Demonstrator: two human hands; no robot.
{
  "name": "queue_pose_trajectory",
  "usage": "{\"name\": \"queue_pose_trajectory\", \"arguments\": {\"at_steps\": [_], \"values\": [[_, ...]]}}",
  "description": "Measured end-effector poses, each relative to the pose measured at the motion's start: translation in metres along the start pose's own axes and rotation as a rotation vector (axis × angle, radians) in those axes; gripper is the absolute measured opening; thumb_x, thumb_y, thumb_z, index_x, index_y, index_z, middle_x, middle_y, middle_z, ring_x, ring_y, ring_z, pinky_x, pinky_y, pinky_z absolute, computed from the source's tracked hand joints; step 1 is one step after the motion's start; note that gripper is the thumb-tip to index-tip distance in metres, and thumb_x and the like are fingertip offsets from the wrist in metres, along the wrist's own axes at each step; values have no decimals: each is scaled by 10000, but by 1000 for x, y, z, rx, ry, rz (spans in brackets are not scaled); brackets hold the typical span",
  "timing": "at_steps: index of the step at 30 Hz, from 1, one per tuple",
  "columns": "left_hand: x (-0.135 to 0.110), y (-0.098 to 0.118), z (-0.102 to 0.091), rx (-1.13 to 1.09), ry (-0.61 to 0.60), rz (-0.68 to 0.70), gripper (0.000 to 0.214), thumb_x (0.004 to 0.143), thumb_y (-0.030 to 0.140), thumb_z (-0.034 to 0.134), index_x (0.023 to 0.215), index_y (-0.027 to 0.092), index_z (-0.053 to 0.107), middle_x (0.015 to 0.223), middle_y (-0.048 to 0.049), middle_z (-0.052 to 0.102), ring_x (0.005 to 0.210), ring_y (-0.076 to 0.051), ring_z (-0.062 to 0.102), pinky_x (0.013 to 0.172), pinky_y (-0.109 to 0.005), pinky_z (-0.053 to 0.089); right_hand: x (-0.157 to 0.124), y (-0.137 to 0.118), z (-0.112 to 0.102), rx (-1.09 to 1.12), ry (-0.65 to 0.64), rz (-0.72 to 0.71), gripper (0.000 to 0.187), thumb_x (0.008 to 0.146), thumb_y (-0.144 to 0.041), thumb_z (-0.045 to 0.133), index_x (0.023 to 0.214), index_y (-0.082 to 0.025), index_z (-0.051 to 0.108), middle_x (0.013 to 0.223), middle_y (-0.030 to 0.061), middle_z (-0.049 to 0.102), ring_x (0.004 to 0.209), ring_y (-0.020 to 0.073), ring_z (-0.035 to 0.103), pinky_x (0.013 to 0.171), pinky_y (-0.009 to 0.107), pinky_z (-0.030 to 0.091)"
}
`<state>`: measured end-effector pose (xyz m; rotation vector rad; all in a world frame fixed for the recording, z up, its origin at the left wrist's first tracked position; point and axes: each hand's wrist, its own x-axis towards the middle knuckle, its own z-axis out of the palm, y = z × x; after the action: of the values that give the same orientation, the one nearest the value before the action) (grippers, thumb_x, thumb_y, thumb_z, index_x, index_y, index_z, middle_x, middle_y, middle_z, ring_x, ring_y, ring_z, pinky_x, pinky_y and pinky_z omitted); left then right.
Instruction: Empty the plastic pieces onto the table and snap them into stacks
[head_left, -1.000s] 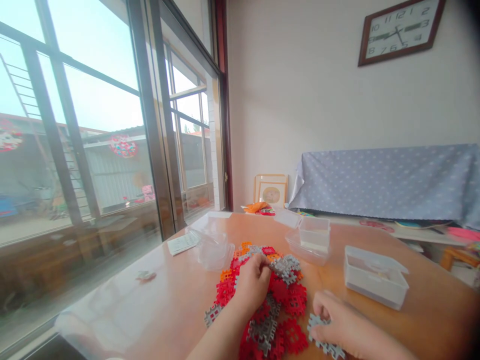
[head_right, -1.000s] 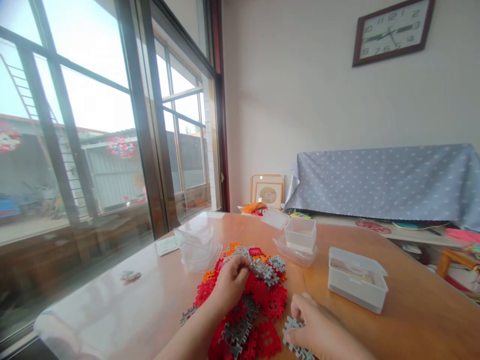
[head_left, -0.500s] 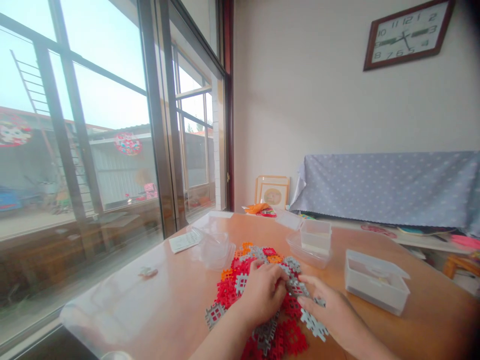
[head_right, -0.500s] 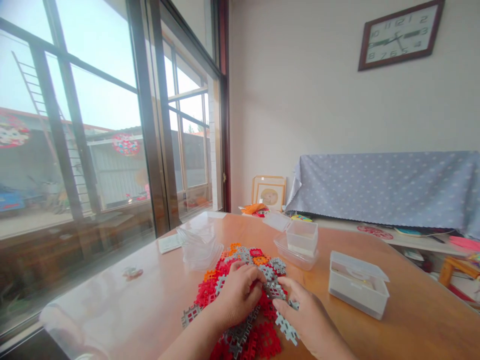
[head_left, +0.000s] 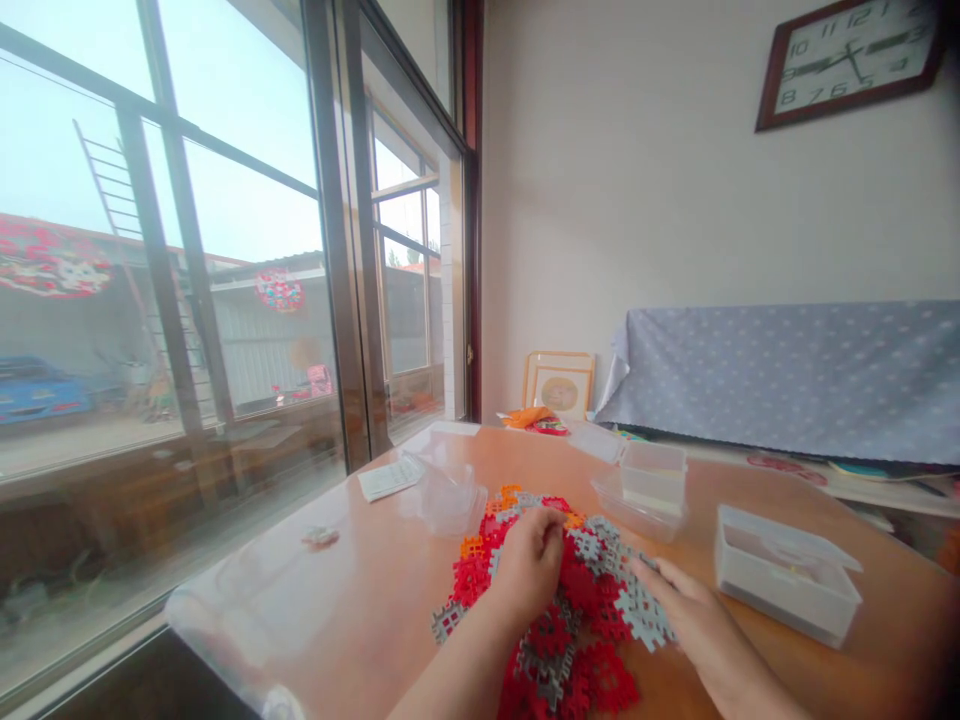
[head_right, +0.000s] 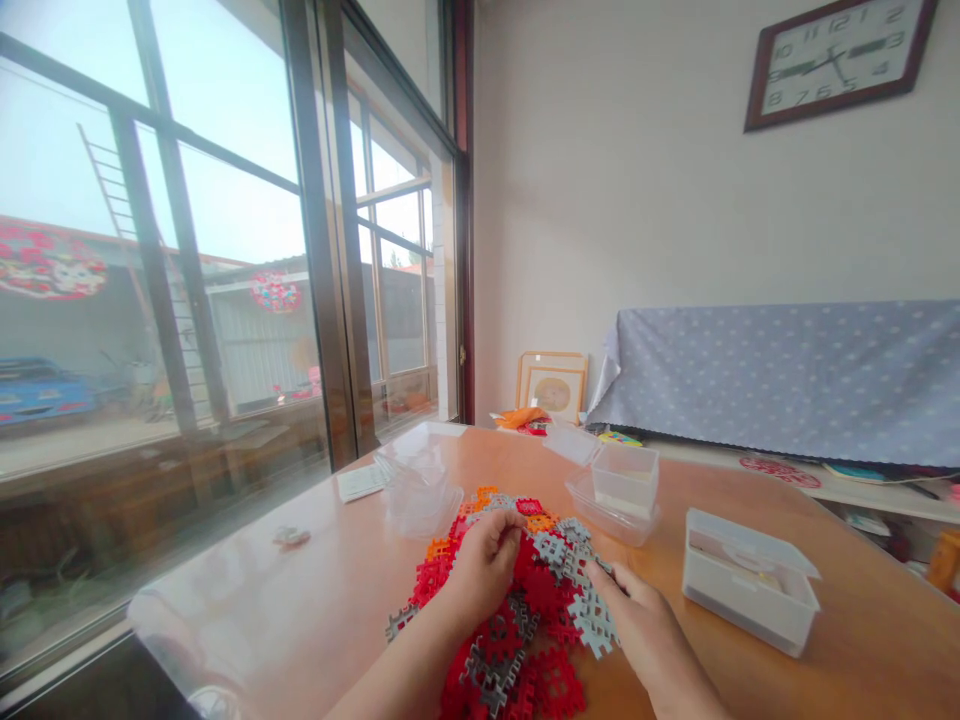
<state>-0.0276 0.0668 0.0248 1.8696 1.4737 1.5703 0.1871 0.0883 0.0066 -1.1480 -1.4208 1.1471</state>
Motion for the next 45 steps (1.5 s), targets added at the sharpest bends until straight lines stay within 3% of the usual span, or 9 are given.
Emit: {"name": "queue_pose_trajectory", "arguments": {"at_steps": [5, 10, 15, 21, 26, 31, 36, 40, 45], "values": [[11, -9, -8, -197, 29, -109, 335, 953, 275, 500, 1203, 201, 709, 1207, -76, 728, 1141, -215, 644, 1048, -362, 457, -2, -9, 7, 92, -145, -24, 743, 872, -637, 612, 1510, -283, 470, 1404, 101, 642, 1188, 292, 668, 954, 404, 538], [21, -19, -26, -128, 158, -184, 368, 946, 315, 487, 1202, 163, 703, 1226, -102, 723, 1163, -225, 644, 1052, -369, 461, -3, 3, -5, -40, -139, -63, 605, 888, -615, 585, 1351, -228, 631, 1285, 128, 710, 1151, 319, 684, 959, 453, 546], [27, -37, -37, 14, 200, -255, 383, 946, 358, 448, 1127, 144, 709, 1135, -112, 743, 1091, -237, 665, 989, -360, 480, -19, -4, -2, -431, -115, -387, 491, 930, -570, 555, 1294, -262, 670, 1305, 107, 690, 1214, 302, 630, 1070, 485, 480], [29, -46, -39, 157, 128, -265, 364, 957, 367, 420, 1023, 169, 718, 1042, -92, 748, 1003, -225, 660, 916, -329, 456, -62, -19, 39, -783, -480, -779, 976, 734, -721, 719, 1566, -354, 364, 1608, 87, 407, 1465, 409, 350, 1183, 616, 302], [29, -54, -33, 263, 45, -268, 394, 975, 426, 400, 782, 192, 652, 777, -37, 683, 761, -188, 597, 727, -290, 411, -74, -13, 66, -845, -636, -870, 976, 780, -715, 683, 1595, -395, 251, 1667, 88, 287, 1510, 396, 265, 1215, 673, 142], [28, -60, -26, 303, 5, -273, 444, 981, 469, 382, 686, 197, 571, 674, -5, 587, 663, -158, 507, 636, -269, 338, -70, -10, 74, -886, -449, -795, 715, 853, -417, 695, 1514, -404, 423, 1603, 34, 415, 1435, 325, 402, 1193, 583, 291], [27, -58, -25, 296, -9, -275, 406, 962, 447, 415, 698, 190, 584, 666, -1, 585, 653, -148, 497, 629, -257, 328, -55, -4, 70, -868, -200, -781, 807, 814, -150, 641, 1550, -347, 377, 1551, 71, 475, 1338, 321, 512, 1122, 549, 418], [24, -54, -25, 269, -20, -276, 332, 926, 416, 472, 762, 188, 649, 730, -14, 653, 706, -163, 570, 645, -252, 368, -36, 3, 61, -703, -111, -762, 766, 874, -184, 577, 1581, -306, 309, 1451, 86, 582, 1295, 295, 571, 1109, 515, 462], [22, -51, -24, 254, -5, -281, 263, 893, 371, 524, 872, 185, 709, 833, -40, 721, 799, -198, 635, 707, -273, 425, -17, 7, 48, -515, 41, -509, 668, 909, -350, 559, 1545, -293, 362, 1475, 83, 572, 1293, 289, 595, 1079, 489, 499]]}}
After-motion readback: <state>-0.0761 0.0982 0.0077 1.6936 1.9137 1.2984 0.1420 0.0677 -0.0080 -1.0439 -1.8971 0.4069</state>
